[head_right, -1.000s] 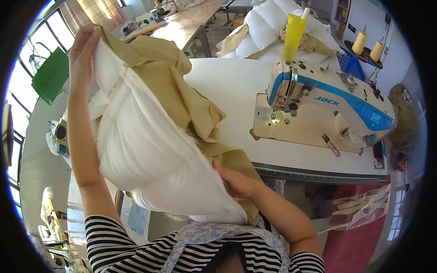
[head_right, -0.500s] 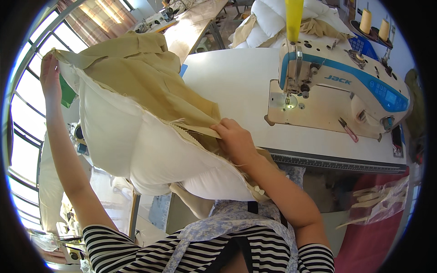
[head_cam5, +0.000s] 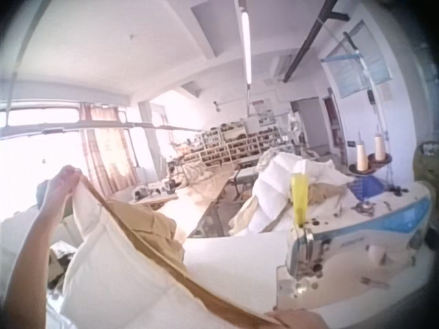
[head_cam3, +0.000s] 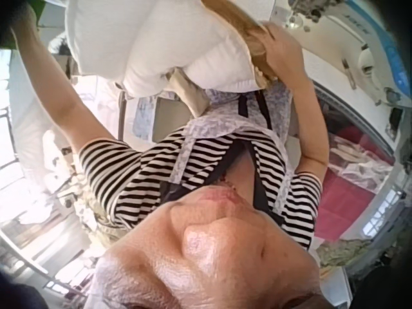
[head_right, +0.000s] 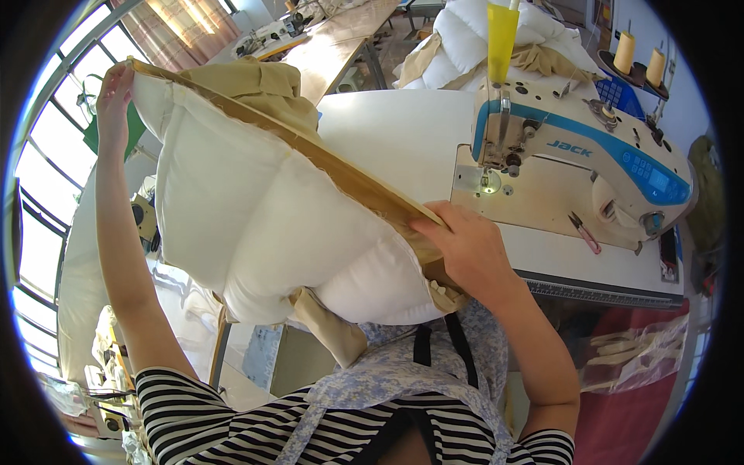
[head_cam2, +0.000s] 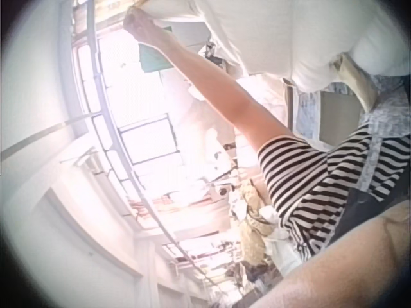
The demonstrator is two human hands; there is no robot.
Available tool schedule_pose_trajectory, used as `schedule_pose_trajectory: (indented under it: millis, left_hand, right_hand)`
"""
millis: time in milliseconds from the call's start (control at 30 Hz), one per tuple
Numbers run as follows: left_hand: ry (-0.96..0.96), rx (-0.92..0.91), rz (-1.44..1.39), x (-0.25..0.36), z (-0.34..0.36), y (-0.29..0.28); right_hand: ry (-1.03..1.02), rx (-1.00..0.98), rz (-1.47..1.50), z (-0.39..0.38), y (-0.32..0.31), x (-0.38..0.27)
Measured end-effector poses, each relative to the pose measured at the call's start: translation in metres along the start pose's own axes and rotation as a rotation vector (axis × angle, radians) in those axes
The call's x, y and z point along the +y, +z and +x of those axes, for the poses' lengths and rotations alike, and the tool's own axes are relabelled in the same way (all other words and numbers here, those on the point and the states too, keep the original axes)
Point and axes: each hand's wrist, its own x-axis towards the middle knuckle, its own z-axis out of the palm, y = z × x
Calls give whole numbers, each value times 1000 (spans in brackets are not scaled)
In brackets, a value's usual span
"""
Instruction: The person sews a beige puffer jacket using a sewing machine. They guide the fabric under the needle, align seams, and adjust the jacket as it moves through the machine. The person occasionally lifts and repositions the jacket to continue stitching different sections.
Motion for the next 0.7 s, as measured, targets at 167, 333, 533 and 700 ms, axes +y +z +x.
schedule_pose_trajectory:
  millis: [167,333,533,700]
  left_hand:
    - [-24,34,-18,-1,-6,-3]
    - [-97,69,-95,-13,-15,5]
    - [-108,-185,343,-85,-1,-49]
    - [253,-65,304,22,106,45]
  right_hand:
    - [4,121,139,12,11,-27]
    - [17,-70,-29,6,19,-27]
    - [-181,-273,223,-1,41,-93]
    - [183,-648,1416,-15,25,-85]
